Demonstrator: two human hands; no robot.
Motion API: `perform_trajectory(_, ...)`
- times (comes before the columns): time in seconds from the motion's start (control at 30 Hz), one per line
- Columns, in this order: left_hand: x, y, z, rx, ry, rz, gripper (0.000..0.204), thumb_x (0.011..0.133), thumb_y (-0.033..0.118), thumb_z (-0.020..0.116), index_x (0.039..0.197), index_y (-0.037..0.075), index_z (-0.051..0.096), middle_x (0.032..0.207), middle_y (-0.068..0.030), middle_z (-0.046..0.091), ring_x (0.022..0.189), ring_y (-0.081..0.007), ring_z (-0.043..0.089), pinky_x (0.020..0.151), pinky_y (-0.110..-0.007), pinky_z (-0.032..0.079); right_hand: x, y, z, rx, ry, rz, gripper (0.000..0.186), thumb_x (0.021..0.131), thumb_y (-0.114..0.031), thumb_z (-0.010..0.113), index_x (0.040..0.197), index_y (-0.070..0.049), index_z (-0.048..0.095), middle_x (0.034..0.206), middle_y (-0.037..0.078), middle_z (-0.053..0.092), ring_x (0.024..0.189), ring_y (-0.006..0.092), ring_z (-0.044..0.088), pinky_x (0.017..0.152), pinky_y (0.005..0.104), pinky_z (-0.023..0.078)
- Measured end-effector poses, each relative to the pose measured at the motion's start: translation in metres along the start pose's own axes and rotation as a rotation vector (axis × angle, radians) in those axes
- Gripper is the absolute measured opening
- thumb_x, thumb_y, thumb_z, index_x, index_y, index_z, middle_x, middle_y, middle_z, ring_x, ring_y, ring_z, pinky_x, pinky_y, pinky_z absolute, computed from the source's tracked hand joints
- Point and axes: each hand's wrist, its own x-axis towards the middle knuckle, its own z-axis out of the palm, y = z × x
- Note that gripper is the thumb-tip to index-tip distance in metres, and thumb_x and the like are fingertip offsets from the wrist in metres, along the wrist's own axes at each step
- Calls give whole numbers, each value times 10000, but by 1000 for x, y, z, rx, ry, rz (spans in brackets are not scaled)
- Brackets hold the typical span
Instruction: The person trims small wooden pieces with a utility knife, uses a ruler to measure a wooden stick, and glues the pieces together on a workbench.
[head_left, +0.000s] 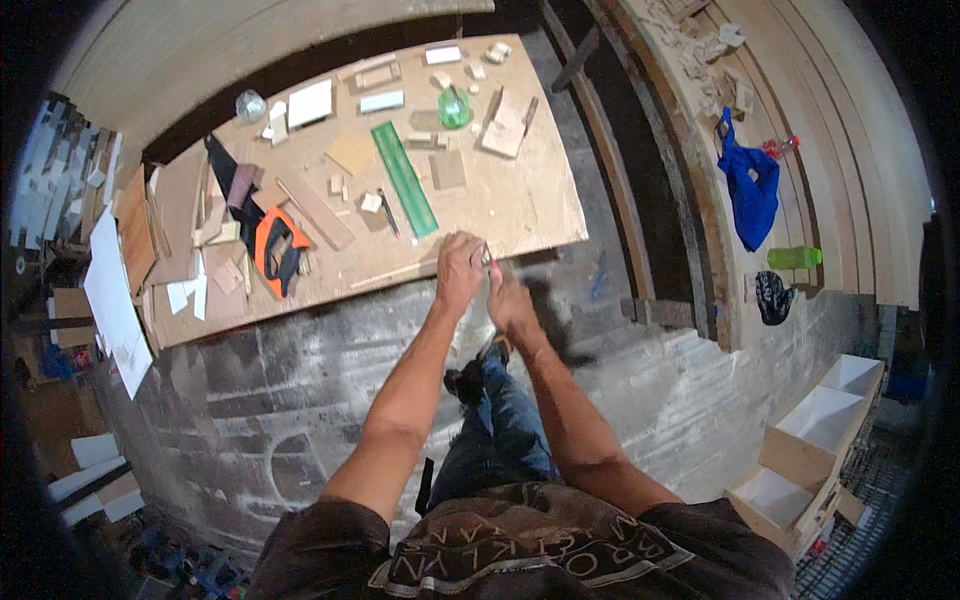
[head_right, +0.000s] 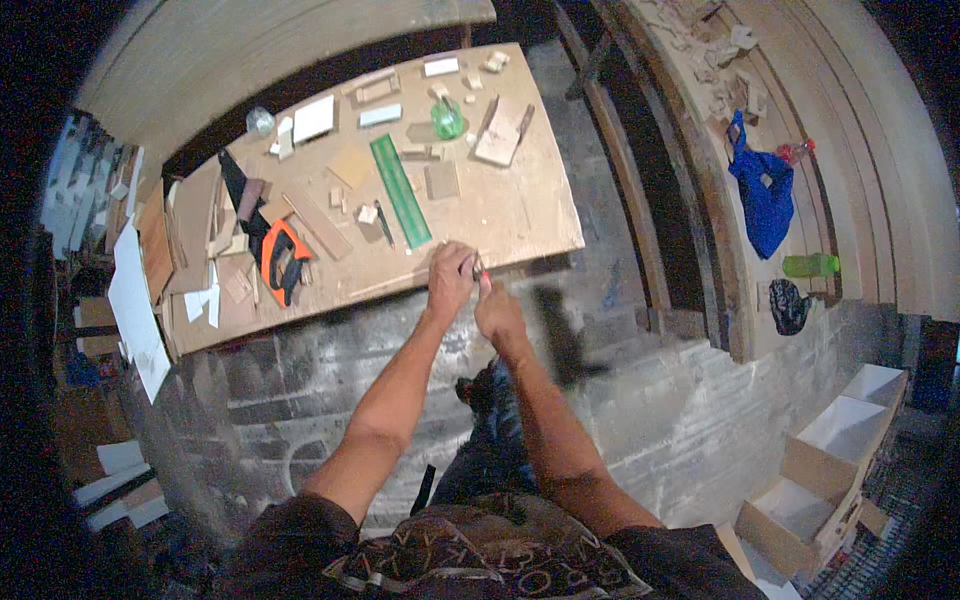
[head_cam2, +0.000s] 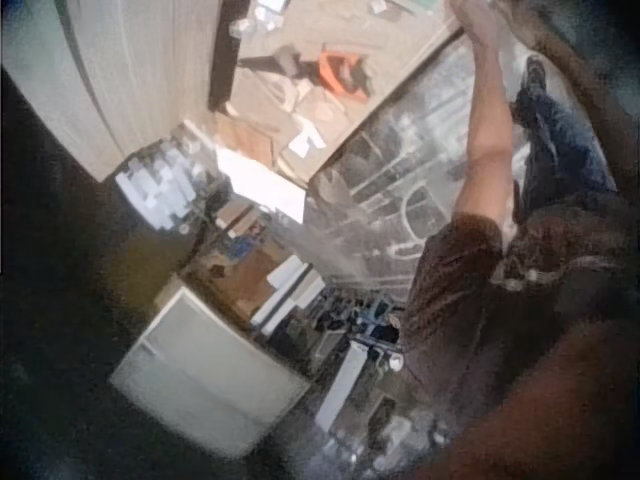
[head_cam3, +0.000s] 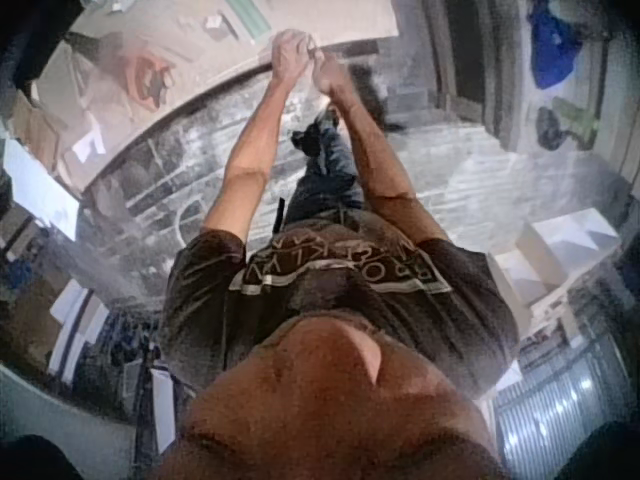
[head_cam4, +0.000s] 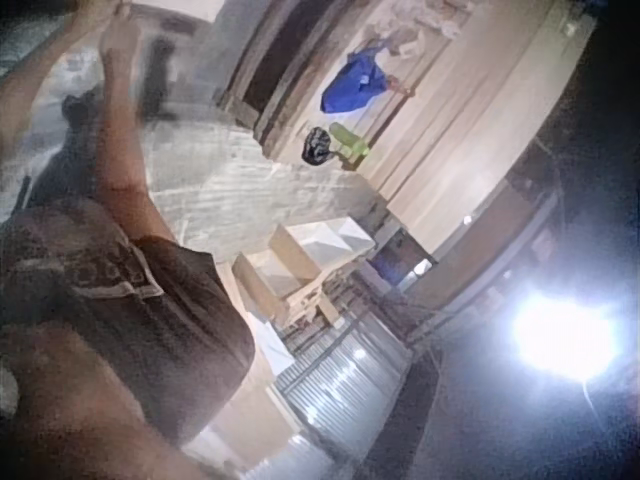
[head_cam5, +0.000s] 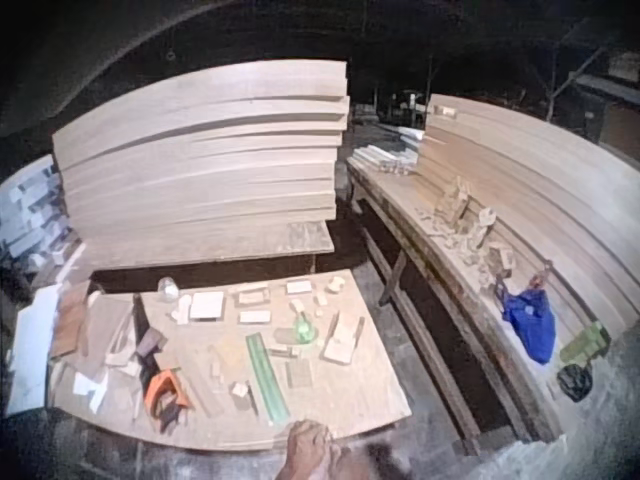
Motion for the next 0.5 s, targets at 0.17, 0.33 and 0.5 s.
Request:
perform_trajectory(0.17, -5, -5, -1, 36, -1, -41, 77, 792, 5, 629, 853, -1, 675, 844, -146, 628, 847, -344, 583, 793, -420, 454, -16, -6, 9, 27, 5, 33, 559, 1030, -432, 281, 1156, 54, 528, 1053, 375, 584, 1054, 570, 509, 885, 601, 423)
perform_trajectory(0.33, -6, -7, -4, -14, -13, -18, 97, 773, -18, 645, 858, 2, 688, 844, -140, 611, 841, -335, 576, 773, -413, 463, 11, -10, -14, 89, -160, 93, 680, 1027, -482, 290, 952, 103, 629, 943, 387, 613, 1012, 546, 576, 831, 523, 474)
perform_trajectory(0.5, -7, -12, -11, 61, -6, 24, 57, 793, -3, 651, 836, -4, 689, 822, -151, 600, 838, -346, 572, 772, -407, 466, 5, -15, -30, 152, 124, -131, 636, 1033, -480, 325, 915, 76, 610, 756, 227, 629, 752, 316, 640, 689, 427, 488)
